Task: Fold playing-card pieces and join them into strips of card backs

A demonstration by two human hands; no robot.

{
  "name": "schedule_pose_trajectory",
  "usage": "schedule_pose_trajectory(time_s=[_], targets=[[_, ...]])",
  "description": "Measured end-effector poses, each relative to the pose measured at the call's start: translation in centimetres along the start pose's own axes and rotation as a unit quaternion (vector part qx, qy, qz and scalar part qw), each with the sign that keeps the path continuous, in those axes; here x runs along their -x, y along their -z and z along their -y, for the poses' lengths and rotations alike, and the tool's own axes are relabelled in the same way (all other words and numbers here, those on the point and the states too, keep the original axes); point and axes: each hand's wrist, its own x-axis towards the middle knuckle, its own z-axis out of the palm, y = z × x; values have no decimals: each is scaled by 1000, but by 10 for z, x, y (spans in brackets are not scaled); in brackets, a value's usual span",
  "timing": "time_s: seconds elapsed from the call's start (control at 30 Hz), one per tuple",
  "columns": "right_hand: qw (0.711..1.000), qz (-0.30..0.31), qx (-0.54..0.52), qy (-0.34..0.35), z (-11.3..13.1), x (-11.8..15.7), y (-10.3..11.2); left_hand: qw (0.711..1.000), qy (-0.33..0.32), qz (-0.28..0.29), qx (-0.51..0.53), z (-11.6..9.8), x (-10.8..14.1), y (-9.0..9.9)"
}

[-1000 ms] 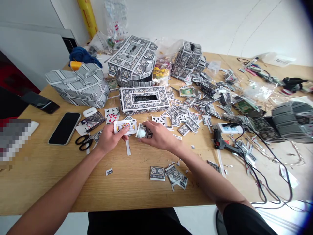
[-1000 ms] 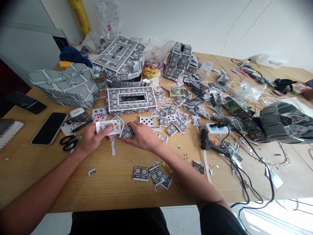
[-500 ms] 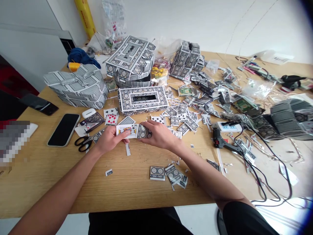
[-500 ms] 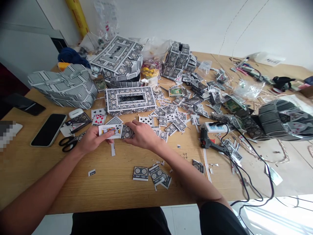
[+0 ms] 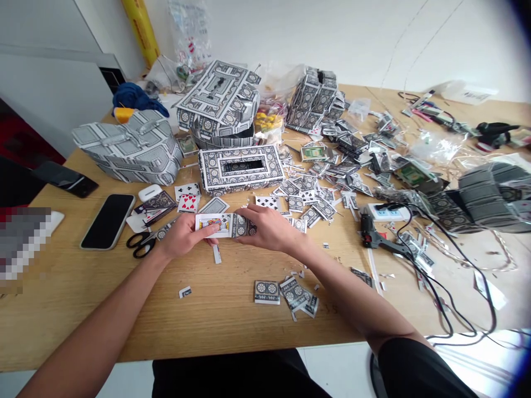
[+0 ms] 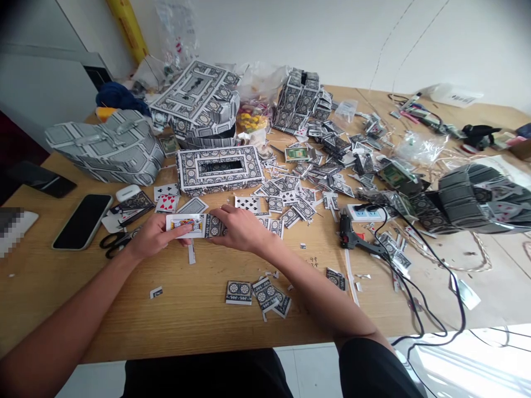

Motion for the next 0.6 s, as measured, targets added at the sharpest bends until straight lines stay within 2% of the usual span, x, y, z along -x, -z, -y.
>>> schedule_pose_trajectory(time_s=[0.27, 0.6], targets=[[1000, 7, 7, 15, 0, 0, 1, 1000, -9, 4, -14, 3, 0, 4], [998, 16, 42, 35, 6, 2, -5, 992, -43, -62, -102, -3, -3, -5]])
